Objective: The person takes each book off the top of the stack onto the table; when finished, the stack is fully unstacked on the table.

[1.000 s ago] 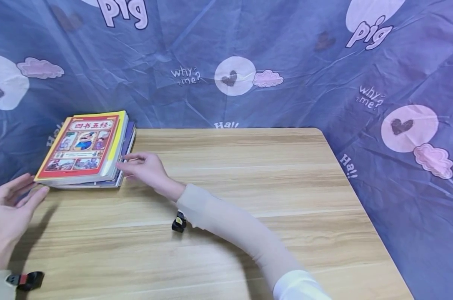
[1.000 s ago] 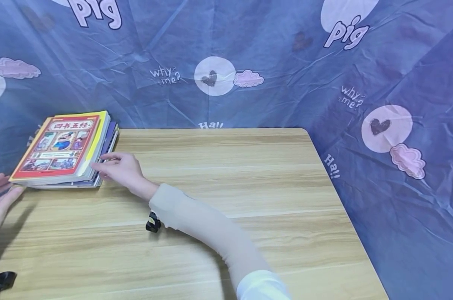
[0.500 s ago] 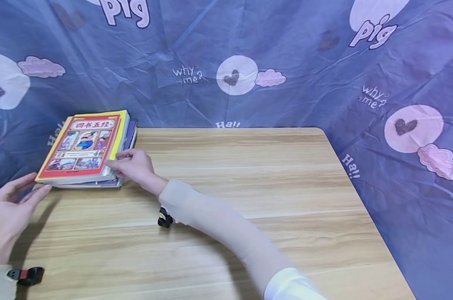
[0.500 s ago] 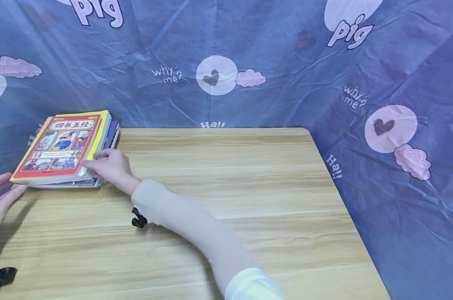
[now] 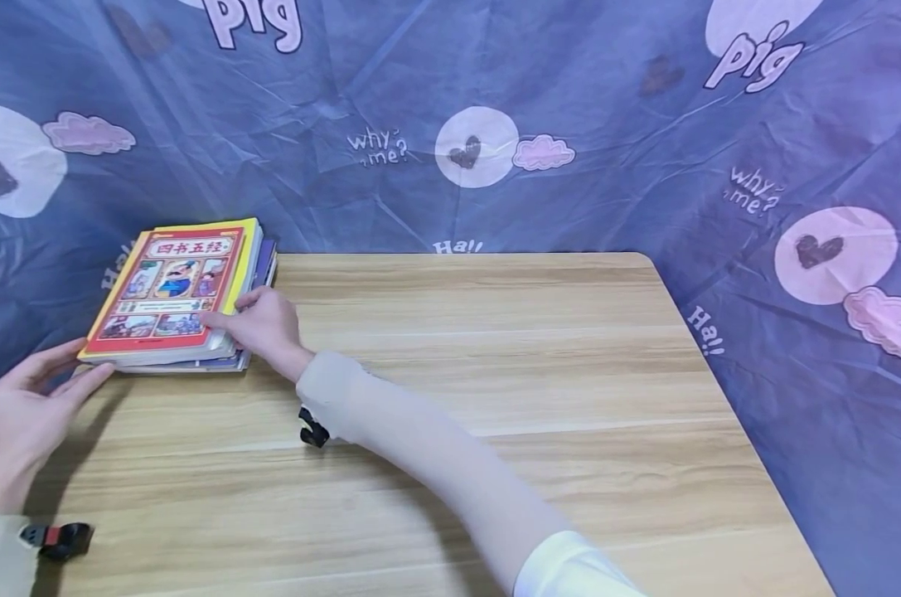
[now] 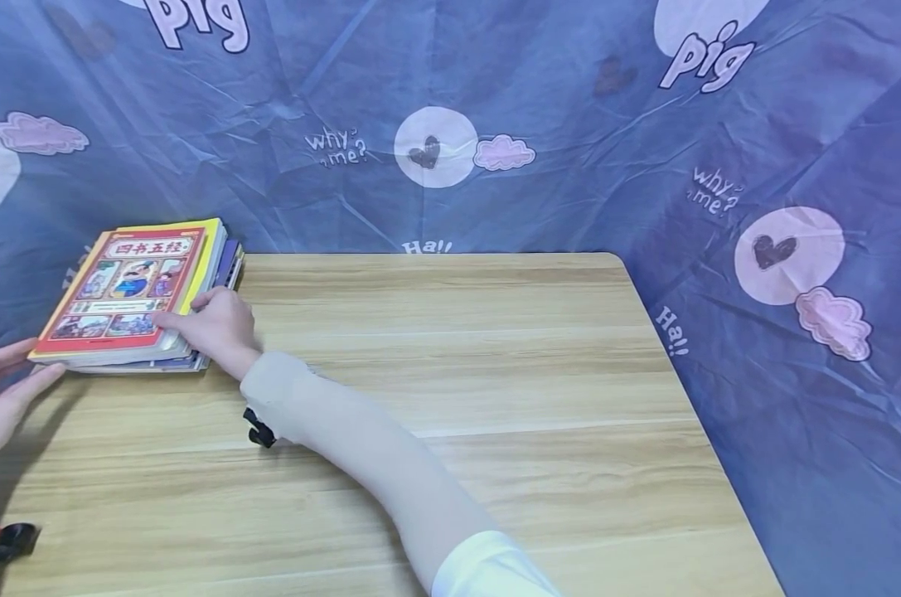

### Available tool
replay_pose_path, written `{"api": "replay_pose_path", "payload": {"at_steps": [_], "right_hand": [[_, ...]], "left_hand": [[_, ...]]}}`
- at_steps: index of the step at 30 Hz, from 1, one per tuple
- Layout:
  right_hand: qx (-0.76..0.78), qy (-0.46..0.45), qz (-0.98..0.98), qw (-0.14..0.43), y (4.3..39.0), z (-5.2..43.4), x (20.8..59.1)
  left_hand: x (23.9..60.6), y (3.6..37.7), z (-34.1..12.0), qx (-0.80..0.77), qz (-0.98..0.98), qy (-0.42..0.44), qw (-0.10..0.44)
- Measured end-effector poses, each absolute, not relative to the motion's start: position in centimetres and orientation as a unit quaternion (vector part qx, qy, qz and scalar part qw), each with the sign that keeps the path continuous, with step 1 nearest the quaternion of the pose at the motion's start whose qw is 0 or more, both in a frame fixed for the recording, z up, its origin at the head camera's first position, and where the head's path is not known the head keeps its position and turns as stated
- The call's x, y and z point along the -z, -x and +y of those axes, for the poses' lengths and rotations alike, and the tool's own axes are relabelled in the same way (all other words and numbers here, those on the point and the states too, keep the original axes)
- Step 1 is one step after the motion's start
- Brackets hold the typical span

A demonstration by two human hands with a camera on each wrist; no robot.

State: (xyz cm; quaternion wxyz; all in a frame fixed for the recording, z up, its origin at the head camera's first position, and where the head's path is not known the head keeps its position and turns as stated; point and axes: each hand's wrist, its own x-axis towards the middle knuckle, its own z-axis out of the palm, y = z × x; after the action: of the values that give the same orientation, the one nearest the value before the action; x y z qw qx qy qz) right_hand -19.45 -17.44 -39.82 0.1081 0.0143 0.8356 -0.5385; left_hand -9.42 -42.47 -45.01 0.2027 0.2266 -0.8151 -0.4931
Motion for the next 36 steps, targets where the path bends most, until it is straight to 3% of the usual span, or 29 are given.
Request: {"api": "replay_pose_path", "payload": {"at_steps": [6, 24, 32, 36], "right_hand": [[0.5, -0.013, 0.86, 0.103, 19.7, -17.4, 40.0], [0.701, -0.062, 0.685, 0.188, 19.6, -15.6, 40.6], [0.755, -0.035, 0.613, 0.23, 19.7, -14.8, 41.4], [0.763, -0.029, 0.595, 0.249, 19.7, -14.2, 41.6]], "left_hand": [[44.9, 9.5, -42.4, 0.475, -0.826, -0.232, 0.194], [45.3, 10.2, -42.3, 0.404, -0.858, -0.28, 0.15], [45.7, 10.4, -43.0, 0.431, -0.843, -0.226, 0.227], [45.5, 10.5, -43.0, 0.441, -0.839, -0.228, 0.225]]}}
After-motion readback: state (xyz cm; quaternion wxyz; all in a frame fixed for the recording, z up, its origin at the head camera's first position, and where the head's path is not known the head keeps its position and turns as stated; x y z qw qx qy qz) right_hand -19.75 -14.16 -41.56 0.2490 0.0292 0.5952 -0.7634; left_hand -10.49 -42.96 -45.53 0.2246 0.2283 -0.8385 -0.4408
